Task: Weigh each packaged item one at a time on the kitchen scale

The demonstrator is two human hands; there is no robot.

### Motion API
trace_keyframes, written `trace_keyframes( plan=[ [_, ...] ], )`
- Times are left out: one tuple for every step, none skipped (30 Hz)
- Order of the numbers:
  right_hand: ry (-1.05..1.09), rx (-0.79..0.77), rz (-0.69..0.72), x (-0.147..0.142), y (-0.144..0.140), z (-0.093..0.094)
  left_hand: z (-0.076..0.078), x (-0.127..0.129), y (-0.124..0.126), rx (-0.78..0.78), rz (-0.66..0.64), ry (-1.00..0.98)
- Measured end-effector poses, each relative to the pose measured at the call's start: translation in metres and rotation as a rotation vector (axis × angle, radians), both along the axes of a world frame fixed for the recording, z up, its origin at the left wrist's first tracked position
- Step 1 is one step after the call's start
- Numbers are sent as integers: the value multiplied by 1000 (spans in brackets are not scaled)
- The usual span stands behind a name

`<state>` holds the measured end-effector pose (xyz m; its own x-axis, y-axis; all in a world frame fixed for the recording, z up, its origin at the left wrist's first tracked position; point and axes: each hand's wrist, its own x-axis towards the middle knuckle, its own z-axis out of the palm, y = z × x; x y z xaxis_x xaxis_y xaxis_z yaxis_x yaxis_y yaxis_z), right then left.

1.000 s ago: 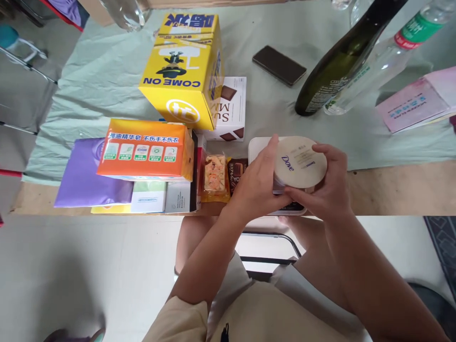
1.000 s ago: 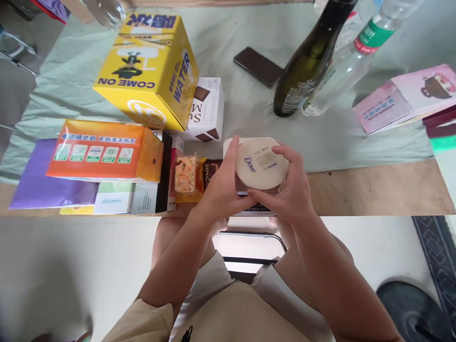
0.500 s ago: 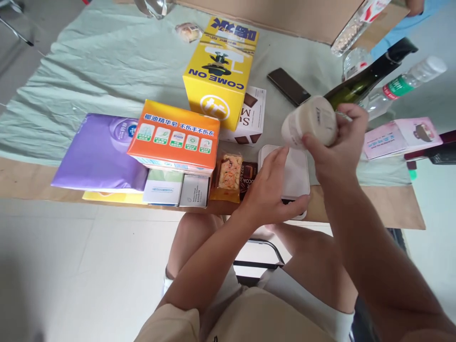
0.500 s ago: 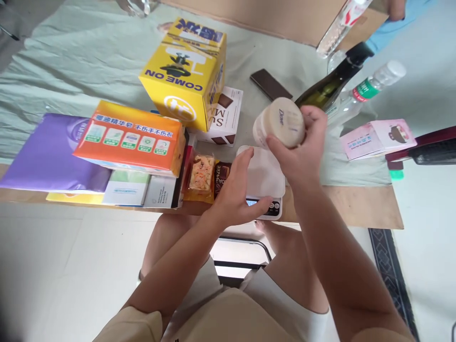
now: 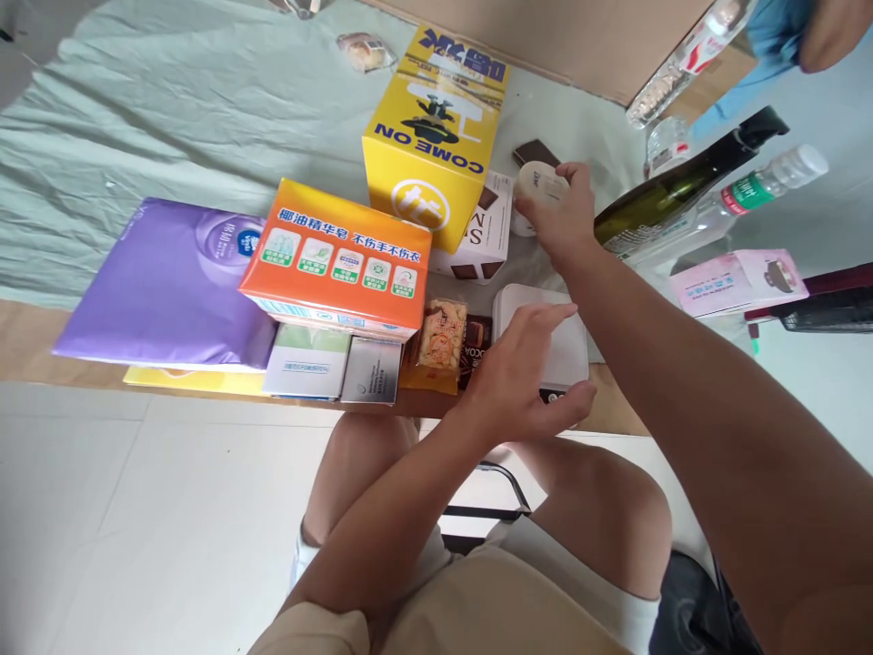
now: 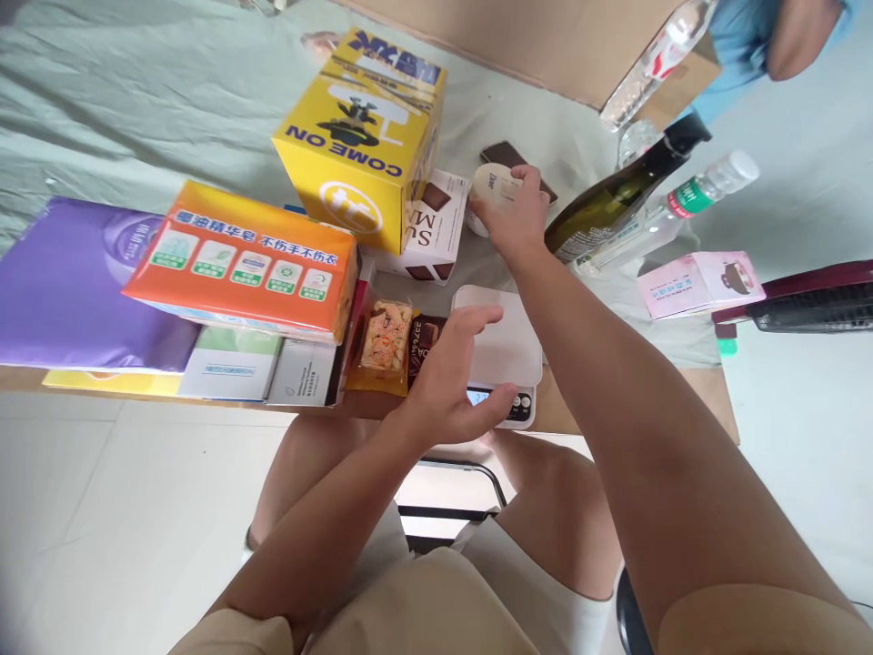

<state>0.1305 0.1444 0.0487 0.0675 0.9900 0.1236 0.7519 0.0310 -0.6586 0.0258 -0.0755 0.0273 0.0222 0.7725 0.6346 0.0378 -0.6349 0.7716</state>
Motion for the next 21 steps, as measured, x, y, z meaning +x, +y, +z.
trace_keyframes(
  plan=[
    [2,-1,-35,-3,1,1,0,0,0,-6,-8,-1],
    [3,-5,-49,-6,2,3,0,0,0,-14,-17,-1],
    [4,-10,-52,-8,2,4,0,0,1,-22,-27,-1],
    [5,-19,-46,-9,1,6,0,0,1,-27,-38,-1],
    [6,-33,-38,-9,-1,8,0,0,1,-28,-48,-2],
    [11,-37,-30,-8,-5,9,0,-1,2,-25,-54,-7],
    [18,-26,-22,-6,-12,10,-1,-1,2,-18,-58,-14],
    [23,-7,-15,-2,-20,11,-1,-2,3,-12,-62,-23],
    [37,26,-6,5,-31,11,-1,-2,3,-12,-65,-29],
    [62,84,-4,13,-43,11,-1,-3,3,-15,-67,-32],
    [82,126,1,24,-55,11,-1,-4,3,-22,-67,-30],
    [152,207,-12,37,-67,10,-1,-5,2,-33,-67,-25],
    [209,306,-57,51,-78,10,-1,-6,2,-45,-70,-19],
    [214,342,-86,66,-86,11,0,-7,1,-57,-77,-15],
    [211,361,-101,81,-91,12,1,-8,0,-71,-89,-15],
    [201,372,-114,93,-93,13,2,-8,-1,-99,-109,-18],
    [186,367,-116,104,-92,14,3,-8,-3,-147,-133,-26],
    [175,358,-116,112,-89,16,4,-7,-4,-209,-161,-43],
    [172,348,-113,118,-84,17,5,-6,-5,-284,-193,-73],
    [180,340,-104,121,-78,17,5,-4,-5,-358,-232,-115],
    [195,327,-82,122,-72,18,6,-2,-5,-424,-271,-165]
  ],
)
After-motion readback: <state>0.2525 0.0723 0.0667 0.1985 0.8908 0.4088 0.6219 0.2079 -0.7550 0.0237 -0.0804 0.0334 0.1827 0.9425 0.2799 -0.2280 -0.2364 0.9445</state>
